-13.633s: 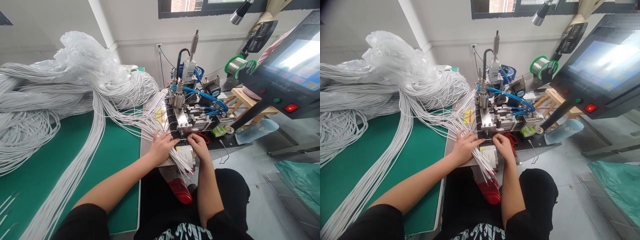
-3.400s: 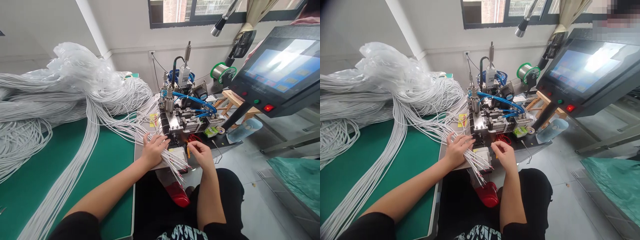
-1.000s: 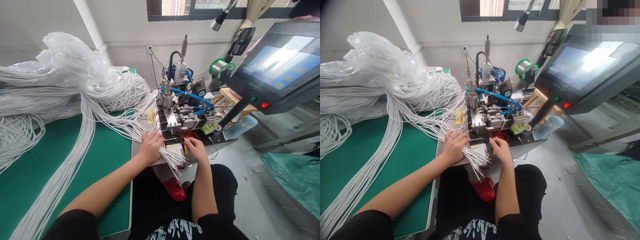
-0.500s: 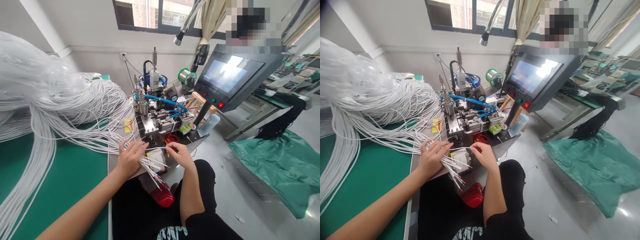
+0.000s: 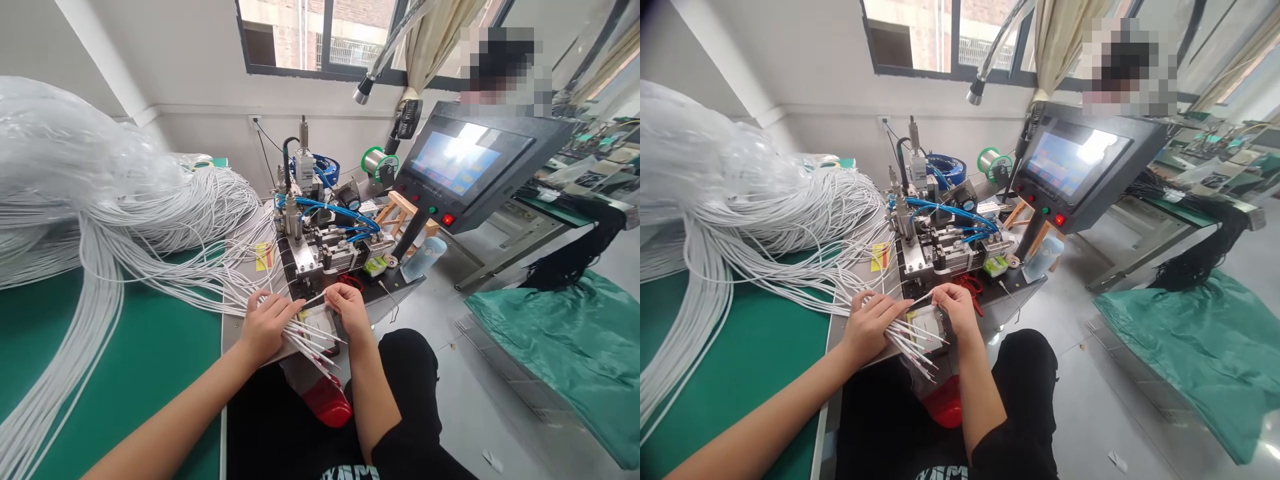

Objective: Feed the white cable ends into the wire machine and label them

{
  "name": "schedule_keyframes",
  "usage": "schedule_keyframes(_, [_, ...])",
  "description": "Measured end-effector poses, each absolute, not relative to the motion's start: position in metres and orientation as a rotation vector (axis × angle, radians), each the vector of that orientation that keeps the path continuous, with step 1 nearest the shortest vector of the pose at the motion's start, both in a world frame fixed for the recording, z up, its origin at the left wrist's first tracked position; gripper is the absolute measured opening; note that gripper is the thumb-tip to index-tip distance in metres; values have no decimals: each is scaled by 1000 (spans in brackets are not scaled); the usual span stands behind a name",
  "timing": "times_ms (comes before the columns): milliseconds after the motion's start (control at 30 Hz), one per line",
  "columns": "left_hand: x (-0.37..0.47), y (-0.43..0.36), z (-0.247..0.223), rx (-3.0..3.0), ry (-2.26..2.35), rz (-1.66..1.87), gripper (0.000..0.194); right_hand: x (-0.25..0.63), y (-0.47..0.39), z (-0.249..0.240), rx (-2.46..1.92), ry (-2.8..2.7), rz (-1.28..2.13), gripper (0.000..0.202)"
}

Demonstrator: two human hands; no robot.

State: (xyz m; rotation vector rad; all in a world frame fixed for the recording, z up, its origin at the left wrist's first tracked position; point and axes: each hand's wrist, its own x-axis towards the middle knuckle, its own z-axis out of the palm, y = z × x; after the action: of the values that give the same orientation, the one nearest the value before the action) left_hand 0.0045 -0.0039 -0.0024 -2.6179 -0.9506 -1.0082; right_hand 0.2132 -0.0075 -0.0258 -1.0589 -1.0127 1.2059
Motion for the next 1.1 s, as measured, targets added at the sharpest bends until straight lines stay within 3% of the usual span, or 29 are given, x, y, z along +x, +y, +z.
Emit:
schedule_keyframes(300, [7, -4, 0, -2569, -1072, -878, 40, 222, -6, -13, -1392, -1595, 621, 25])
schedule_keyframes(800, [6, -3, -5, -2555, -1195, -847, 37, 215, 19, -48, -1208, -1154, 1261, 22])
schedule_keyframes(967, [6, -3, -4, -2569, -1203, -835, 40, 214, 19, -51, -1224, -1105, 1292, 29])
schedule_keyframes(1100, [6, -3, -5, -2568, -1203, -844, 38, 226, 7, -41, -1320, -1284, 1110, 36])
